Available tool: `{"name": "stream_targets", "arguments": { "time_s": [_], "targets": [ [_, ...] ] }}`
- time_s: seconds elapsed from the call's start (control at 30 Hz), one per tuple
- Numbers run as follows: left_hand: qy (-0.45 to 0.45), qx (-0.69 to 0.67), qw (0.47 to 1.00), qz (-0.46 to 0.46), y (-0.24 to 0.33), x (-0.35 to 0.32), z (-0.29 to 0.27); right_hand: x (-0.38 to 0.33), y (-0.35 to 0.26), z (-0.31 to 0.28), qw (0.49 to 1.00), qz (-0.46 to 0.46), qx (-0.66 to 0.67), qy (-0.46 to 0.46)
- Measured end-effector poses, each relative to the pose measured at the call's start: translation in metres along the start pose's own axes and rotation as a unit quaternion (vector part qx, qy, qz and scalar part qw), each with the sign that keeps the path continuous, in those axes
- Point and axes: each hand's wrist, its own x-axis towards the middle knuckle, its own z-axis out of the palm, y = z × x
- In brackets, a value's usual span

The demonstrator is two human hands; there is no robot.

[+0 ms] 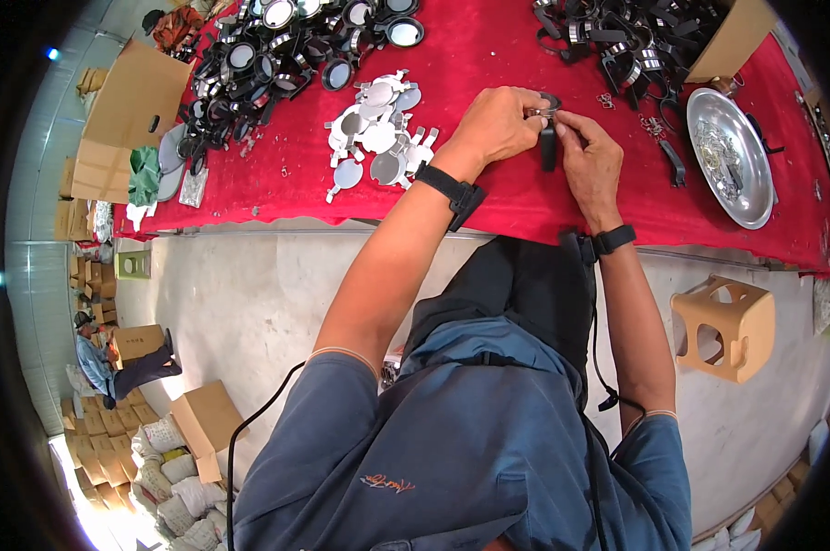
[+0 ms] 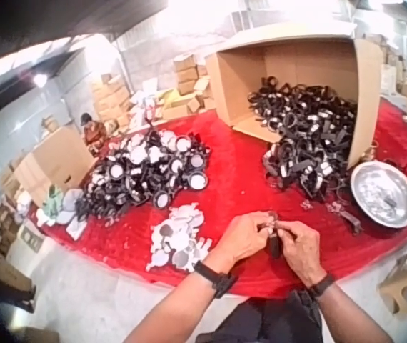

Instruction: The person is assembling circular electronic lighting components by attaching metal plates and screws.

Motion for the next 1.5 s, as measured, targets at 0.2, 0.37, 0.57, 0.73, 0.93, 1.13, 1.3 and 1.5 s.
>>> {"name": "stream_targets", "arguments": {
  "time_s": [0.2,0.37,0.57,0.73,0.93,1.13,1.3,1.5],
  "targets": [
    [0.014,0.002,1.000,0.008,-0.003,0.000,0.004,-0.007,0.006,0.003,1.000,0.004,0.017,-0.013],
    [0.021,0.004,0.999,0.025,-0.002,0.001,0.006,-0.005,0.001,0.003,0.994,-0.096,-0.041,0.007],
    [0.011,-0.001,1.000,0.028,-0.004,0.004,0.005,-0.007,-0.004,0.006,0.987,-0.143,-0.074,0.024],
    [0.003,-0.019,1.000,0.005,-0.005,0.006,0.004,-0.009,-0.004,0.005,0.991,-0.123,-0.051,0.016],
    [-0.010,0.034,0.999,-0.006,0.004,0.011,0.000,-0.010,0.000,0.001,0.995,-0.093,-0.042,0.010],
    [0.002,0.072,0.997,0.004,0.006,0.013,0.000,-0.024,-0.004,-0.009,0.999,-0.035,-0.033,0.010],
    [-0.015,0.059,0.998,0.003,0.007,0.018,0.005,-0.029,-0.011,-0.048,0.999,-0.018,-0.044,0.024],
    [-0.075,-0.031,0.996,-0.024,-0.009,0.023,-0.008,0.040,0.008,-0.188,0.971,0.032,-0.217,0.091]
  ]
}}
